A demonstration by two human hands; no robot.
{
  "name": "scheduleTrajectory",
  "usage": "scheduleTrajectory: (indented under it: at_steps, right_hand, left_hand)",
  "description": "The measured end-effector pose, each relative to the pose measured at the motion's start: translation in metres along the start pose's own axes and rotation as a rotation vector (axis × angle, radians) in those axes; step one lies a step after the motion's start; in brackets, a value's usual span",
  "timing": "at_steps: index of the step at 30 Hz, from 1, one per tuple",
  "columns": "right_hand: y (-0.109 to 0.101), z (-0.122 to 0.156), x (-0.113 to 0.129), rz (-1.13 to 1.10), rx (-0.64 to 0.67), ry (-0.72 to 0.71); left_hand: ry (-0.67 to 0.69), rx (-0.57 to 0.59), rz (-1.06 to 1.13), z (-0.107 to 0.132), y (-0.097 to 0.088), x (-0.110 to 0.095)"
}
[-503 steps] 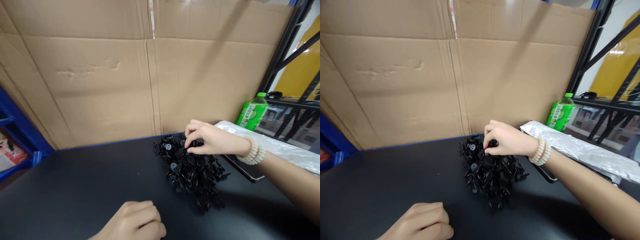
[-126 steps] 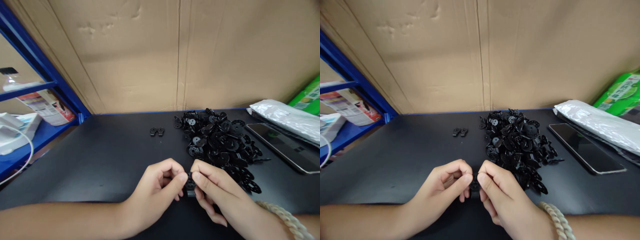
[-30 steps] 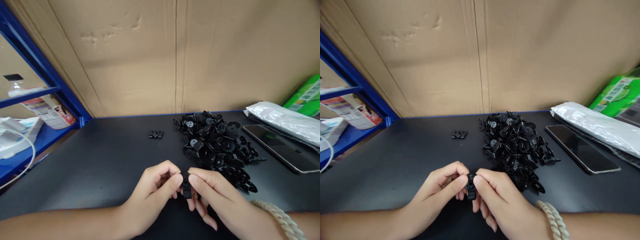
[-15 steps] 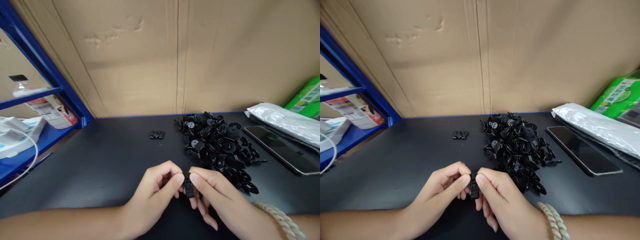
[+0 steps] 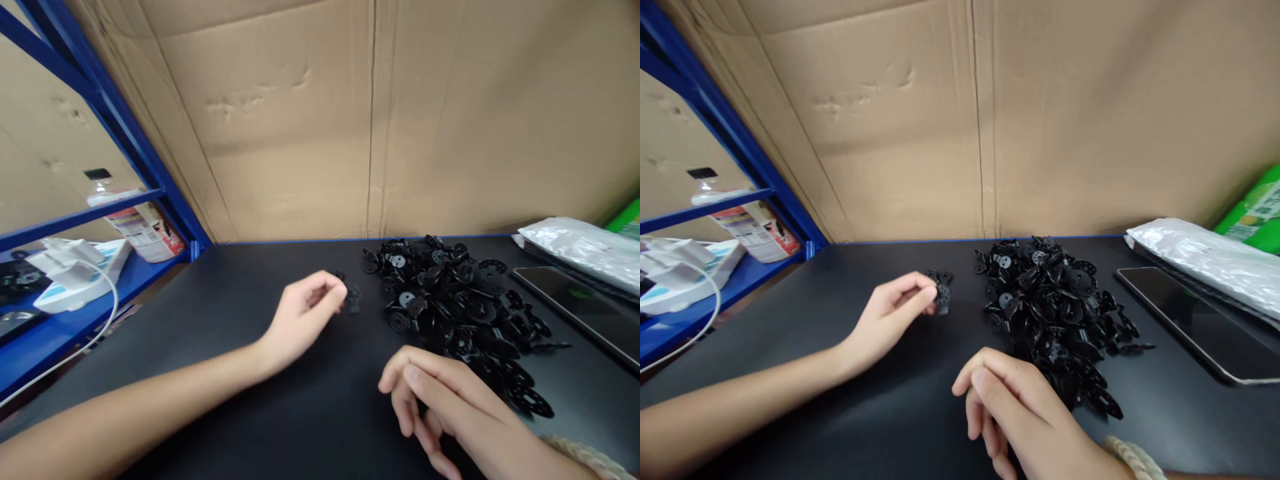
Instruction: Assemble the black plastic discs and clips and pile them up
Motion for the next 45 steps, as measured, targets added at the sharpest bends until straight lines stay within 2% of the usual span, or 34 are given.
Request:
scheduleTrajectory:
  at_steps: [4, 8, 11, 15, 17, 19, 22, 23, 25, 28, 31, 33, 36, 39, 42, 45]
  right_hand:
    - [-0.001, 0.003, 0.0, 0.041, 0.005, 0.005]
    - [-0.001, 0.004, -0.003, 0.079, 0.039, 0.01]
    - [-0.001, 0.004, -0.003, 0.093, 0.047, 0.001]
    - [0.003, 0.005, 0.001, 0.089, 0.049, -0.029]
    - [0.003, 0.007, 0.005, 0.089, 0.057, -0.037]
    - [-0.005, 0.009, 0.018, 0.117, 0.044, -0.099]
    - [-0.041, 0.011, 0.061, 0.265, -0.087, -0.379]
    - [-0.06, 0.012, 0.078, 0.301, -0.172, -0.476]
    - [-0.105, 0.013, 0.104, 0.33, -0.365, -0.583]
    - [-0.159, 0.009, 0.123, 0.601, -0.549, -0.56]
    - [-0.183, 0.004, 0.124, 0.938, -0.537, -0.507]
    - [-0.185, 0.002, 0.12, 1.078, -0.486, -0.5]
    - [-0.179, 0.0, 0.114, 1.236, -0.427, -0.505]
    - [-0.171, -0.001, 0.109, 1.356, -0.421, -0.488]
    - [-0.166, 0.0, 0.108, 1.397, -0.458, -0.507]
    - [-0.159, 0.005, 0.112, 1.337, -0.488, -0.546]
  left_hand:
    - [0.026, -0.087, -0.182, -0.034, -0.024, 0.035]
    - [0.059, -0.079, -0.286, -0.043, -0.028, 0.052]
    - [0.111, -0.113, -0.332, -0.04, -0.027, 0.049]
    - [0.203, -0.165, -0.359, -0.029, -0.023, 0.033]
    - [0.26, -0.144, -0.344, -0.02, -0.015, 0.021]
    - [0.337, -0.067, -0.315, -0.01, -0.003, 0.007]
    - [0.527, 0.124, -0.311, 0.009, 0.018, -0.012]
    - [0.59, 0.174, -0.327, 0.014, 0.024, -0.016]
    - [0.668, 0.223, -0.351, 0.02, 0.03, -0.02]
    - [0.671, 0.22, -0.337, 0.019, 0.029, -0.02]
    - [0.664, 0.22, -0.325, 0.017, 0.028, -0.019]
    - [0.674, 0.23, -0.332, 0.018, 0.029, -0.019]
    - [0.676, 0.237, -0.339, 0.019, 0.03, -0.018]
    - [0.672, 0.243, -0.345, 0.019, 0.031, -0.018]
    - [0.679, 0.242, -0.342, 0.019, 0.031, -0.018]
    - [0.686, 0.238, -0.332, 0.019, 0.03, -0.018]
Point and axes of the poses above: each hand's wrist, its own z-axis away from the middle knuckle, its own y-axis out of the palm, x = y × z, the point moved 7 cm from there along -z, towards the middle knuckle, and after that the axes turned 4 degrees about -x, right-handed, at the moved point
